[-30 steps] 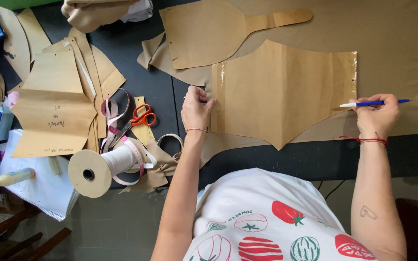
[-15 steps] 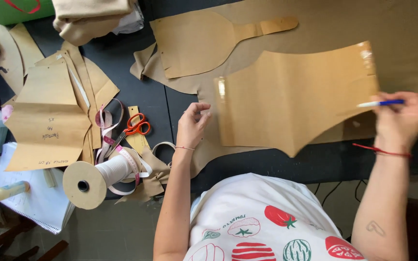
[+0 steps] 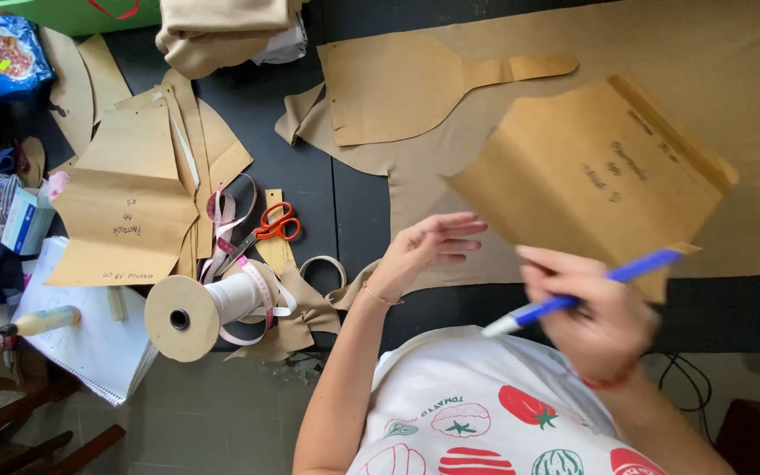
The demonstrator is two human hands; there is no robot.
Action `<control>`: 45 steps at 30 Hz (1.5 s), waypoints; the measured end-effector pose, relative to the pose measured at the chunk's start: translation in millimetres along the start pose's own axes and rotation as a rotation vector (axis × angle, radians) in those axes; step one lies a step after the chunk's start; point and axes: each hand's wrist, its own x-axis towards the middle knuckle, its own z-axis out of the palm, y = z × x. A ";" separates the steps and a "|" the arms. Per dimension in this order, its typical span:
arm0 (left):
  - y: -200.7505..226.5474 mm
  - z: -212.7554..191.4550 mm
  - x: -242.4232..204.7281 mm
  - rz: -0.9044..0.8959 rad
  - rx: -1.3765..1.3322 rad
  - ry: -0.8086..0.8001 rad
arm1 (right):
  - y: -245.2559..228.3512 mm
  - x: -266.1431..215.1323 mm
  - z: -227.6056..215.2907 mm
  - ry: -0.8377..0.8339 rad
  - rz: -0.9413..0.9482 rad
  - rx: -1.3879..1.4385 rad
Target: The person uses an electric rotary cutter to cut a large piece of beige fabric on a black table. They then place a paper pattern on the fabric, trace its outline with a blue marker, and cut the fabric along the traced lines using the rotary cutter.
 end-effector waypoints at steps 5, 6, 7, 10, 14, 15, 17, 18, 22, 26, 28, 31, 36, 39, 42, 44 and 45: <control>17.3 -1.8 -3.9 -0.196 0.027 0.350 | 16.2 -1.9 70.1 -0.130 0.501 0.397; 7.0 -11.3 3.5 -0.190 0.025 0.351 | 22.9 1.1 63.2 -0.133 0.496 0.395; -4.8 -21.9 9.2 -0.179 0.228 0.409 | 29.8 2.0 57.9 -0.140 0.508 0.311; -19.8 -43.7 18.0 -0.217 0.589 0.451 | 75.5 13.4 29.9 -0.004 0.488 0.096; 0.0 -40.8 25.6 -0.397 0.790 0.500 | 186.2 -4.9 -28.4 0.161 0.532 -0.357; -4.7 -43.0 30.6 -0.391 0.790 0.503 | 189.0 -8.9 -34.0 0.163 0.526 -0.356; -12.1 -47.3 41.8 -0.358 0.928 0.554 | 194.3 -14.2 -45.7 0.118 0.903 -0.179; -13.8 -46.4 48.3 -0.350 0.927 0.558 | 198.7 -17.4 -48.4 0.119 0.894 -0.179; -20.6 -48.1 55.5 -0.360 1.018 0.560 | 222.0 -40.2 -52.7 0.243 0.923 -0.175; -22.7 -47.9 55.5 -0.379 1.071 0.540 | 253.3 -64.2 -64.1 0.313 0.968 -0.151; -20.0 -44.4 50.3 -0.396 1.032 0.622 | 253.4 -69.0 -67.8 0.325 0.900 -0.080; -0.1 -31.2 34.2 -0.408 0.893 0.749 | 268.4 -79.3 -74.2 0.338 0.803 -0.031; -6.7 -30.5 21.2 -0.320 0.845 0.801 | 281.5 -90.6 -73.8 0.313 0.752 -0.068; -12.4 -36.5 24.6 -0.261 0.894 0.836 | 276.8 -84.8 -69.6 0.333 0.719 -0.132; -9.7 -38.4 24.2 -0.278 0.936 0.845 | 262.0 -73.6 -63.3 0.328 0.775 -0.108; -5.2 -38.3 26.1 -0.294 0.886 0.846 | 271.1 -74.6 -61.3 0.357 0.736 -0.040; -2.6 -38.3 26.7 -0.290 0.886 0.842 | 270.5 -73.7 -60.8 0.362 0.733 -0.043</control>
